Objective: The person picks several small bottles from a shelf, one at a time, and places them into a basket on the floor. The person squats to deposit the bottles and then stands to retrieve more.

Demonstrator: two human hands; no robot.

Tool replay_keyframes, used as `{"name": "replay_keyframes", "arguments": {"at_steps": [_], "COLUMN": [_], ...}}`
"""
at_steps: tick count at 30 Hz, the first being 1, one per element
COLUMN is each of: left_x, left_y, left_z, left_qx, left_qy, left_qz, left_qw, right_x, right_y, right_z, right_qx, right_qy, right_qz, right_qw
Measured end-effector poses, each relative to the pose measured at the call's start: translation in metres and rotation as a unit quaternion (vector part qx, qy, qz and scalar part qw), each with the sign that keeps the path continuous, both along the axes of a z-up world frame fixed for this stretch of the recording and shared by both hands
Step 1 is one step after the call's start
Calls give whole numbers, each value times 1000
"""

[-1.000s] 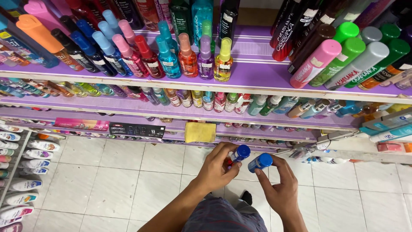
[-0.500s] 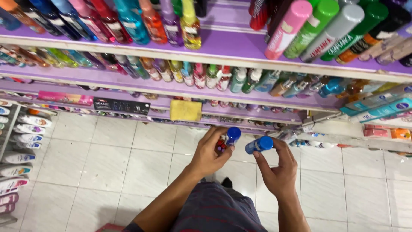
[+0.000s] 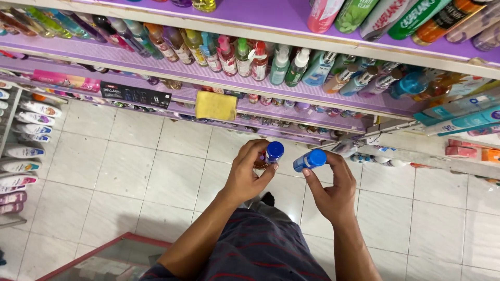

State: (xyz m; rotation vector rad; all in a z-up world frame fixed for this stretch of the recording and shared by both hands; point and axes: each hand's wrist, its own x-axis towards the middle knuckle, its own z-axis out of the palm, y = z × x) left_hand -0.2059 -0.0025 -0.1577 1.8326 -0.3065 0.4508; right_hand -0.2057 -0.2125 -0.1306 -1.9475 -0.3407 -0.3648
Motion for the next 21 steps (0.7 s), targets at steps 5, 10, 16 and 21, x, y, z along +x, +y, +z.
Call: {"name": "replay_keyframes", "arguments": {"at_steps": [5,10,16,21], "left_x": [8,24,45,64], "left_y": [7,18,30,36], "left_z": [-20,-71,-156,-260], "left_qx": [-12,-19,-6,-11], "left_qy": [27,44,39,10], "left_qz": [-21,-39,-61,-78], "left_qw": [999,998,997,997], "right_x": [8,20,35,50], "right_y": [7,18,33,40], "right_z": [-19,-69,-162,-263], "right_qx": [10,1,-6,2], "right_qy": [14,22,16,21], "right_qz": [-4,-1,-14,-5], "right_qw": [1000,1000,1000,1000]}}
